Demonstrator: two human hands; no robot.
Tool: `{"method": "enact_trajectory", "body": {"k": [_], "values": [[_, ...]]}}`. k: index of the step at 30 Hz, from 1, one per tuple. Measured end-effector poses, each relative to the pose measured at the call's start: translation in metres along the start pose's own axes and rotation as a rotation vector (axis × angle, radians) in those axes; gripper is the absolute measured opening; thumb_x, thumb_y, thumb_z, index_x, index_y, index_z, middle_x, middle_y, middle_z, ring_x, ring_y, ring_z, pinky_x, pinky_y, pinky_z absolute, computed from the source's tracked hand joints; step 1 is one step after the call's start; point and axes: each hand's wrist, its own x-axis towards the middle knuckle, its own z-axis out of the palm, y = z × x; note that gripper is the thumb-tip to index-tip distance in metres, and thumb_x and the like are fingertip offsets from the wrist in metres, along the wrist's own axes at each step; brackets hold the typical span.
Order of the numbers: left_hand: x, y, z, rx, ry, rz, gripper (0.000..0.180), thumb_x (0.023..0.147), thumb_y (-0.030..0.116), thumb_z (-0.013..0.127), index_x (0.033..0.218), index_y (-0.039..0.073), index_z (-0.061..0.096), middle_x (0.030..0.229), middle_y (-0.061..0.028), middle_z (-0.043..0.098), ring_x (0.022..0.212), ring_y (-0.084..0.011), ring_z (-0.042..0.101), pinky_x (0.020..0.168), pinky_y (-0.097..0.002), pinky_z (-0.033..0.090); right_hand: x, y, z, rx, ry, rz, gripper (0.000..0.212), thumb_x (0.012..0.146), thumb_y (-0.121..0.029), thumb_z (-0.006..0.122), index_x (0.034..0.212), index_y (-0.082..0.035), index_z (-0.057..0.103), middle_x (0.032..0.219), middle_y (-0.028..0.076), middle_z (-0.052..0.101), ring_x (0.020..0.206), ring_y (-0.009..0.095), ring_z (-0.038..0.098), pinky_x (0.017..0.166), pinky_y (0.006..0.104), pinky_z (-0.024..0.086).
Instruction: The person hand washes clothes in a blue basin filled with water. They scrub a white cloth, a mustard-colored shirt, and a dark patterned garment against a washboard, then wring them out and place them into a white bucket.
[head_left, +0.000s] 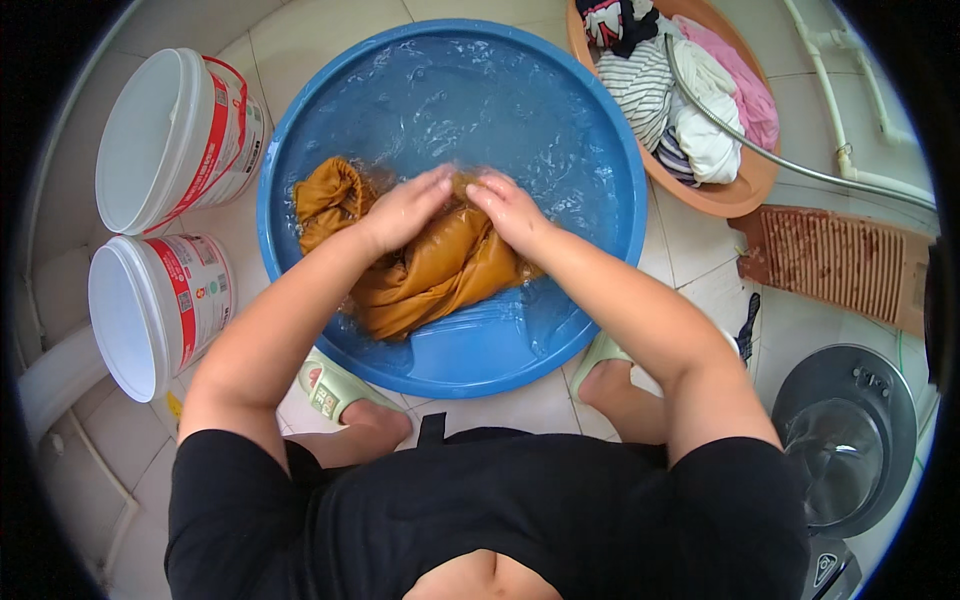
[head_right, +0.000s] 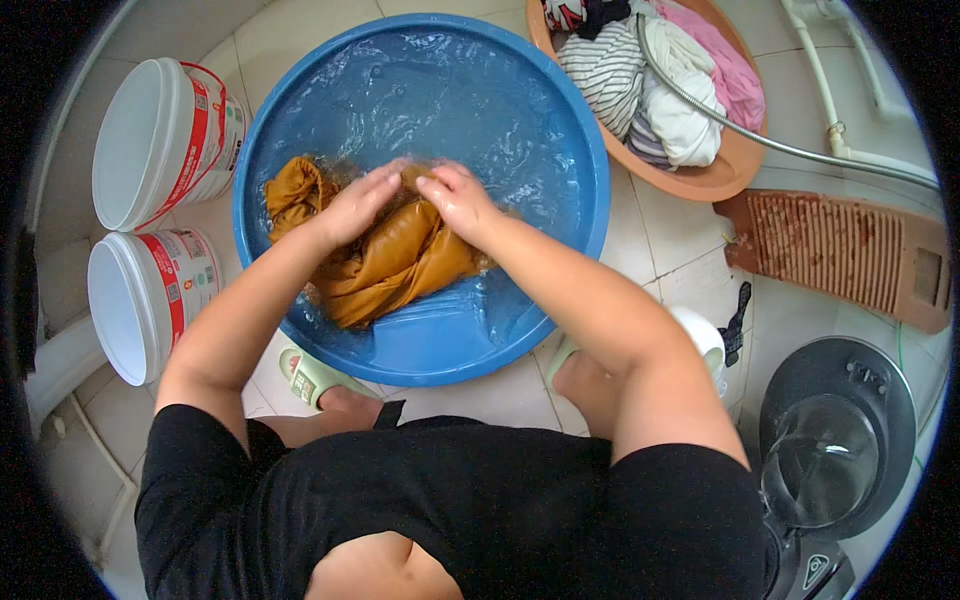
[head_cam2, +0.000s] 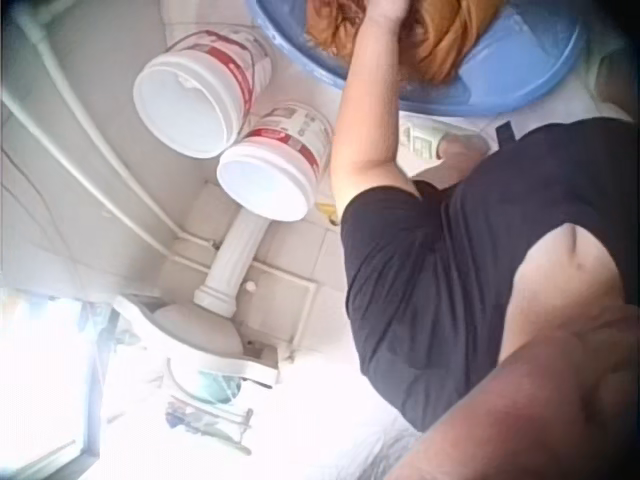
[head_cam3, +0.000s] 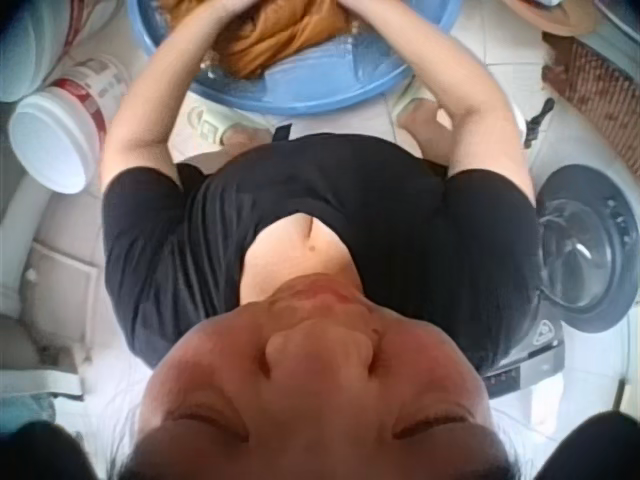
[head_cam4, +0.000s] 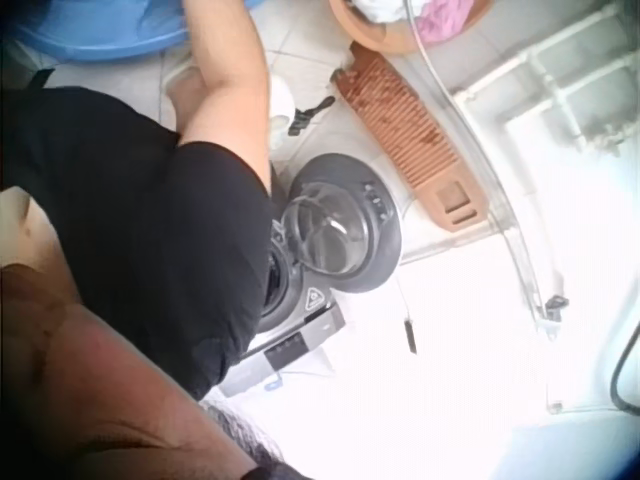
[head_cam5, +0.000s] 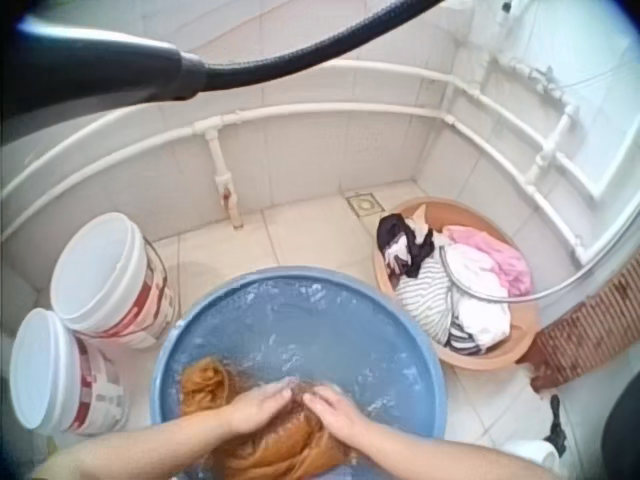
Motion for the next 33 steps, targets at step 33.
{"method": "enact_trajectory", "body": {"k": [33], "values": [[-0.006,0.017,0.021,0.443,0.142,-0.257,0.038,0.087,0.024,0.048,0.119,0.005,0.054,0.133,-0.0287,0.037,0.12,-0.0444,0.038,0.101,-0.045,0.032,0.003,-0.04,0.017,-0.753,0.141,0.001,0.04,0.082,-0.041,0.056,0.109,-0.011,0.06,0.117,0.015,0.053,0.111,0.032,0.046,0.092,0.0534,0.035]]}}
